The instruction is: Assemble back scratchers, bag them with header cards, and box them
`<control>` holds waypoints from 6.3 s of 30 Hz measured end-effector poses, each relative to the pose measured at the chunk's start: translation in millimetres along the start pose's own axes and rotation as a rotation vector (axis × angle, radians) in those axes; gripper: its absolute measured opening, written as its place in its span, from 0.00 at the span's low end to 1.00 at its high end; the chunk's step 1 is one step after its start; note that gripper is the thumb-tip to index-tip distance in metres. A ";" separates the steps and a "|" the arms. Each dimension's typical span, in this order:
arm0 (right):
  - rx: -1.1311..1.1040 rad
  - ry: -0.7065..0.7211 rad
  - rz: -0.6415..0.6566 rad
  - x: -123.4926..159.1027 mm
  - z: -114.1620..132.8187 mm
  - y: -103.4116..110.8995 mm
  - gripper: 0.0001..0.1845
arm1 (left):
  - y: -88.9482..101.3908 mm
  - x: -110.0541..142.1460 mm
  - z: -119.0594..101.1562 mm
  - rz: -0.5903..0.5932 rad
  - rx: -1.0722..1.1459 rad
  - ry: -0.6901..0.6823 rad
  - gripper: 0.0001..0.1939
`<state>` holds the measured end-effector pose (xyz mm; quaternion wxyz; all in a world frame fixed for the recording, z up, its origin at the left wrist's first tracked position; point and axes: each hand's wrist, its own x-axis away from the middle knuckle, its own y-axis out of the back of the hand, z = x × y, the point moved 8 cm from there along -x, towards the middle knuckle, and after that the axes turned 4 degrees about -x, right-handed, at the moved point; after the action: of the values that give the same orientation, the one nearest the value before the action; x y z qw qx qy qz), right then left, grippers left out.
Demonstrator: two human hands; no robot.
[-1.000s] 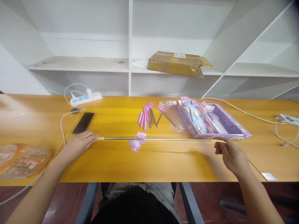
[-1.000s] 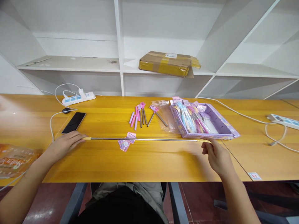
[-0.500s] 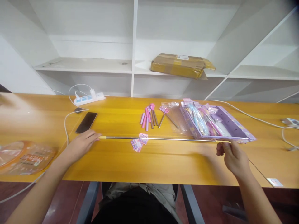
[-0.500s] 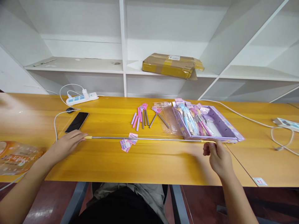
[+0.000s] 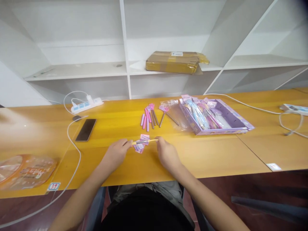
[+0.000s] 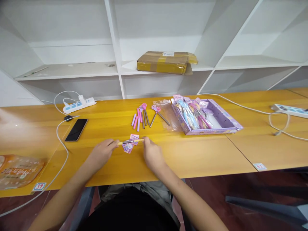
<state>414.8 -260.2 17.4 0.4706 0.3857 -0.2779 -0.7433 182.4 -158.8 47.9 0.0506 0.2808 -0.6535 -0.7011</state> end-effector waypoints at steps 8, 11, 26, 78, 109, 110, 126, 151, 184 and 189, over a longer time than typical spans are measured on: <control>0.053 0.040 0.246 16.0 19.3 -47.6 0.12 | -19.3 18.2 10.7 0.168 0.028 0.045 0.15; -0.005 0.080 0.210 16.4 21.2 -41.6 0.11 | -28.2 28.5 5.4 0.157 0.116 0.063 0.14; 0.187 0.287 0.158 18.0 9.0 -12.9 0.16 | -27.1 32.9 32.0 0.178 -0.028 0.047 0.14; 0.295 -0.684 -0.228 74.3 -236.8 157.2 0.23 | 6.3 74.5 92.0 -0.021 0.045 0.039 0.21; 0.384 -0.200 0.032 -121.5 -89.1 39.7 0.19 | -53.7 -35.1 61.4 0.115 0.451 0.508 0.13; 0.423 -0.274 -0.005 -119.8 -105.3 46.3 0.20 | -56.0 -32.8 63.6 0.129 0.478 0.535 0.13; 0.566 -0.609 -0.037 -104.3 -172.7 77.8 0.21 | -58.4 -31.6 58.7 0.044 0.725 0.614 0.17; -0.352 0.737 -0.008 -42.4 67.9 -13.8 0.14 | -76.0 -32.4 -3.0 0.076 1.341 0.509 0.20; -0.808 0.045 0.409 -60.5 10.0 -34.6 0.23 | -17.6 -29.7 75.5 -0.634 1.651 0.637 0.16; -0.808 0.003 0.541 -59.0 6.4 -42.8 0.27 | -27.7 -27.1 76.6 -0.623 1.683 0.677 0.14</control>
<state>404.0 -188.7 6.2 0.7596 0.0871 -0.0565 -0.6421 178.0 -75.0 29.7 -0.1702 0.5739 -0.7897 0.1344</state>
